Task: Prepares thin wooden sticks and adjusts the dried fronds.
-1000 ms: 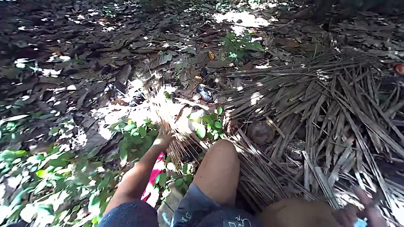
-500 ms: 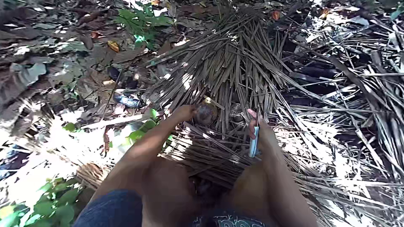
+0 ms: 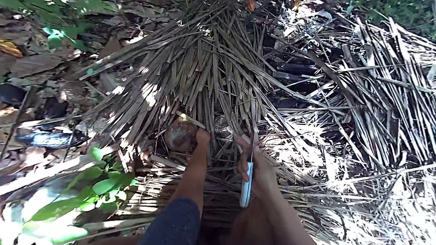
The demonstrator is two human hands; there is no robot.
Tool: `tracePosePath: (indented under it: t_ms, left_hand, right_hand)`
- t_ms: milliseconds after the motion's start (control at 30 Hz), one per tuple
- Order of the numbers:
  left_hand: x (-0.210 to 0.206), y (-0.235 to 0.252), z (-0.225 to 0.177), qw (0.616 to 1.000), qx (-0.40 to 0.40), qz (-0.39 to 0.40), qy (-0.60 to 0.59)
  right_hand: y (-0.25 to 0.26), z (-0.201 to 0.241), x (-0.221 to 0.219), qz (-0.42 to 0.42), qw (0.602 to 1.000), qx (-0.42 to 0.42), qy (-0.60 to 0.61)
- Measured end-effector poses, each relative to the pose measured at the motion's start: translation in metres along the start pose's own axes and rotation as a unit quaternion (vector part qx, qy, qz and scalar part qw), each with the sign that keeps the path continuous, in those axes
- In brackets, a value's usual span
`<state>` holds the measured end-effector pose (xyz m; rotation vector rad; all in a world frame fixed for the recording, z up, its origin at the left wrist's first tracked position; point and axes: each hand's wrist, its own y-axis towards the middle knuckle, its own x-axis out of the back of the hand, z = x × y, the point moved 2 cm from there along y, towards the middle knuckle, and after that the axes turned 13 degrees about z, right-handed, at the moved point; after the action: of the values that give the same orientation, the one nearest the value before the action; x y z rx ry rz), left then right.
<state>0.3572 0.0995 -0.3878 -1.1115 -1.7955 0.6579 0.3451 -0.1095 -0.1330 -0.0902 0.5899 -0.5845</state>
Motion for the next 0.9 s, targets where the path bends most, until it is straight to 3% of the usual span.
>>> tracePosePath:
  t_ms: [167,300,400,500,567,700,833,900]
  left_hand:
    - [0.024,-0.010,-0.002,0.999,-0.023,0.035,0.005]
    - [0.053,-0.017,0.020,0.987,-0.082,0.090,-0.107]
    - [0.091,-0.056,0.028,0.985,-0.087,0.079,-0.128]
    - [0.143,-0.096,0.047,0.996,-0.043,0.057,-0.061]
    - [0.179,-0.130,0.070,0.994,-0.013,-0.007,0.106]
    - [0.236,-0.238,0.115,0.919,0.028,-0.184,0.348]
    - [0.285,-0.350,0.214,0.845,-0.071,-0.347,0.400]
    - [0.306,-0.416,0.278,0.819,-0.071,-0.416,0.390]
  right_hand:
    - [0.003,0.006,-0.003,-0.028,0.999,-0.017,0.022]
    - [0.008,0.005,-0.010,-0.021,0.999,-0.018,0.031]
    - [0.010,0.004,-0.019,-0.002,1.000,-0.022,0.018]
    - [0.011,-0.002,-0.030,0.028,0.999,-0.024,-0.004]
    - [0.012,-0.005,-0.040,0.048,0.998,-0.038,-0.031]
    - [0.016,-0.015,-0.059,0.104,0.983,-0.069,-0.136]
    - [0.019,-0.034,-0.083,0.169,0.935,-0.126,-0.285]
    - [0.021,-0.049,-0.090,0.205,0.900,-0.142,-0.358]
